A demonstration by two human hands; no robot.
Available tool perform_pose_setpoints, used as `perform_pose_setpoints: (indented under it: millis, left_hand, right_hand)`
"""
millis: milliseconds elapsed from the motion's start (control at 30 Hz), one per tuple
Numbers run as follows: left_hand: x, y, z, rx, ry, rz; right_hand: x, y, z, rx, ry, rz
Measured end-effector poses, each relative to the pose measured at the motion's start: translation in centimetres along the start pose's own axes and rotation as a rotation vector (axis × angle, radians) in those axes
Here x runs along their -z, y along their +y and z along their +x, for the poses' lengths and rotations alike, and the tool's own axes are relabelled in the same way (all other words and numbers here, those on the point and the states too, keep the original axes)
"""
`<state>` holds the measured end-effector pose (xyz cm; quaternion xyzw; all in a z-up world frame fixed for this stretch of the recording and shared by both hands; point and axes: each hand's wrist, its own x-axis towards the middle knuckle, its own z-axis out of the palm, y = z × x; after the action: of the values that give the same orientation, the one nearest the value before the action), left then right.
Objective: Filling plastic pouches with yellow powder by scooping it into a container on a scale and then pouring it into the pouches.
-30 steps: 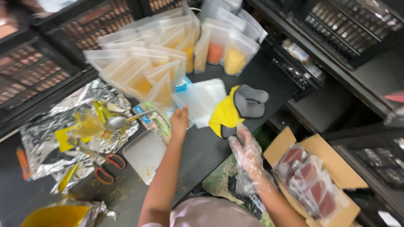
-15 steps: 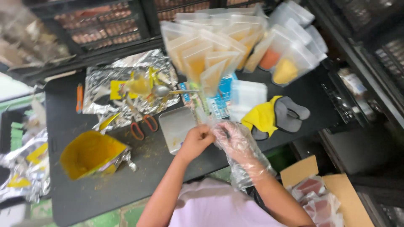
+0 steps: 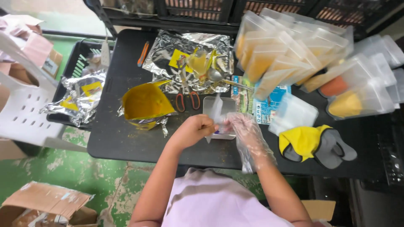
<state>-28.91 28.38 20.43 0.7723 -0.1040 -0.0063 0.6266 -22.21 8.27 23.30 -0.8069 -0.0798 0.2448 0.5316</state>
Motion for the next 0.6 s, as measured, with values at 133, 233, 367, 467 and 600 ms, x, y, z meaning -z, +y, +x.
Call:
perform_pose_setpoints:
  millis: [133,233,367,467,600]
  left_hand:
    - [-2.0,-2.5,0.3,0.034,-0.062,-0.041]
    - [-2.9,-2.5,0.4,0.063,-0.121,-0.154]
    - [-2.7,-0.1,0.2,0.073,-0.180,-0.307]
    - [-4.5,-5.9,1.5,0.179,-0.036,-0.294]
    - [-4.4,-0.9,3.0,0.193,-0.049,0.128]
  right_hand:
    - [-0.5,7.0,0.1,-0.092,-0.090,0.014]
    - [-0.1,18.9,3.7,0.408,-0.068,-0.430]
    - [0.5,21.4,3.8,1.387,0.563,-1.480]
    - [1.0,11.5,0.6,0.279,0.072,-0.351]
    - [1.0,11.4,0.4,0.255,0.158,-0.461]
